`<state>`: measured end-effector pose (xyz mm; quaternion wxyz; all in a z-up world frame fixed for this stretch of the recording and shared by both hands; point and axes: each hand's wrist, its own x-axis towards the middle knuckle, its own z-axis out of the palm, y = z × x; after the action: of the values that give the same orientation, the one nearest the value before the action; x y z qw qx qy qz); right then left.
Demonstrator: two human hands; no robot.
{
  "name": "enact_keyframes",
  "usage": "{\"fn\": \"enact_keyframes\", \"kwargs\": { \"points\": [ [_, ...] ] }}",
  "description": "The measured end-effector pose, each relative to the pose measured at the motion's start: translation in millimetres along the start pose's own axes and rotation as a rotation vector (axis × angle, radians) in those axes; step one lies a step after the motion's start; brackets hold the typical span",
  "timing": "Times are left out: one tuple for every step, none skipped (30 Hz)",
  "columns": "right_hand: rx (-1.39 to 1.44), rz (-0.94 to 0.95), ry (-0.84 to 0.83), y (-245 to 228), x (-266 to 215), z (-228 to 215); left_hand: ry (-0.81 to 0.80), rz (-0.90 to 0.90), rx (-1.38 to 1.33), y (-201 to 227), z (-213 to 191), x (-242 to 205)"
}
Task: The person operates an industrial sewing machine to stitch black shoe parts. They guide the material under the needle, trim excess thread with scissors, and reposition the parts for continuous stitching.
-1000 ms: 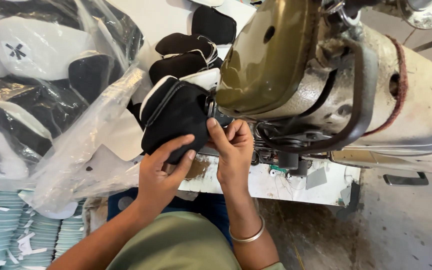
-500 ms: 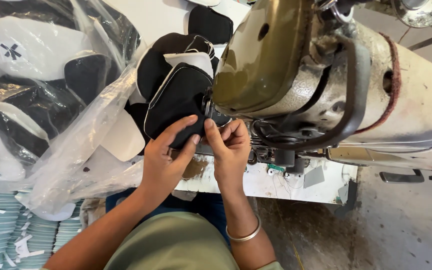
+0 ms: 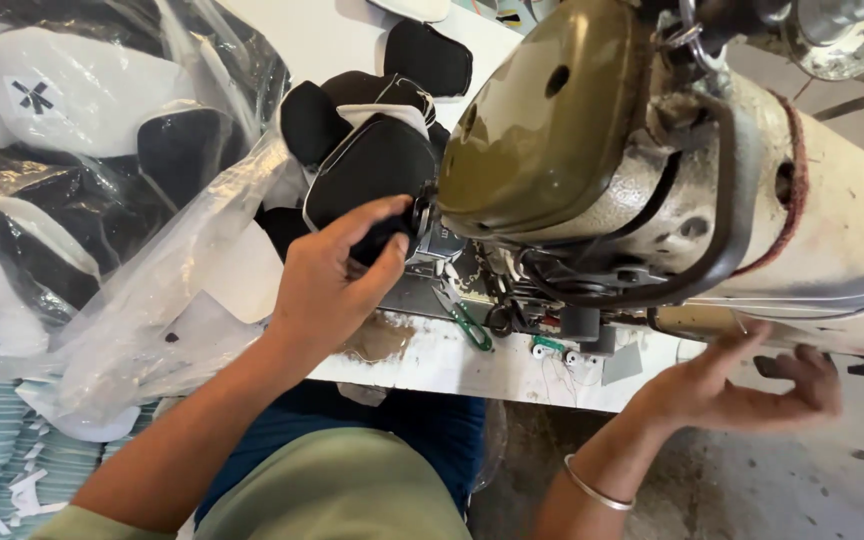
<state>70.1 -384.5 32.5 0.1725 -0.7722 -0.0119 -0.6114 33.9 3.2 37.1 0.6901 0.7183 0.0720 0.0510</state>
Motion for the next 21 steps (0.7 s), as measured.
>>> {"fn": "enact_keyframes", "kwargs": {
  "points": [
    [-0.08, 0.061, -0.05, 11, -5, 2, -0.022, -0.055, 0.014, 4, -3, 5],
    [-0.075, 0.06, -0.049, 5, -10, 6, -0.017, -0.053, 0.014, -2, -5, 13],
    [-0.14, -0.056, -0.038, -2, -16, 9, -0.047, 0.013, 0.026, -8, -7, 20],
    [-0.205, -0.173, -0.029, -8, -23, 12, -0.077, 0.079, 0.039, -15, -10, 26],
    [-0.2, -0.17, -0.033, 8, -41, 9, -0.073, 0.075, 0.042, -31, -9, 30],
    [-0.168, -0.128, -0.066, 23, -59, 5, -0.13, 0.128, -0.041, -47, -10, 34],
    [-0.13, -0.09, -0.088, 37, -75, 7, -0.182, 0.194, -0.124, -61, -11, 41],
    [-0.119, -0.09, -0.079, 41, -77, 5, -0.174, 0.204, -0.12, -52, -12, 38],
    [-0.13, -0.089, -0.092, 45, -80, 1, -0.152, 0.157, -0.133, -44, -13, 32],
    [-0.14, -0.088, -0.104, 48, -84, -2, -0.13, 0.11, -0.146, -36, -14, 26],
    [-0.127, -0.085, -0.103, 42, -71, -2, -0.118, 0.114, -0.139, -40, -18, 11],
    [-0.121, -0.128, -0.077, 36, -59, -2, -0.022, 0.16, -0.029, -45, -21, -4],
    [-0.122, -0.175, -0.052, 32, -43, -4, 0.069, 0.205, 0.077, -49, -22, -18],
    [-0.115, -0.176, -0.051, 19, -31, -10, 0.076, 0.207, 0.078, -62, -30, -29],
    [0.047, -0.011, -0.073, 7, -18, -18, 0.239, 0.362, 0.372, -76, -36, -41],
    [0.21, 0.152, -0.102, -5, -6, -27, 0.402, 0.512, 0.668, -90, -42, -53],
    [0.214, 0.146, -0.096, -7, -17, -28, 0.409, 0.517, 0.664, -108, -56, -58],
    [0.27, 0.148, -0.06, -9, -28, -29, 0.422, 0.405, 0.667, -127, -71, -63],
    [0.333, 0.152, -0.031, -12, -40, -28, 0.438, 0.286, 0.675, -145, -87, -71],
    [0.345, 0.15, -0.033, -42, -55, -27, 0.45, 0.283, 0.676, -146, -97, -71],
    [0.567, 0.3, -0.316, -72, -71, -28, 0.351, -0.077, 0.669, -147, -109, -72]
  ]
}}
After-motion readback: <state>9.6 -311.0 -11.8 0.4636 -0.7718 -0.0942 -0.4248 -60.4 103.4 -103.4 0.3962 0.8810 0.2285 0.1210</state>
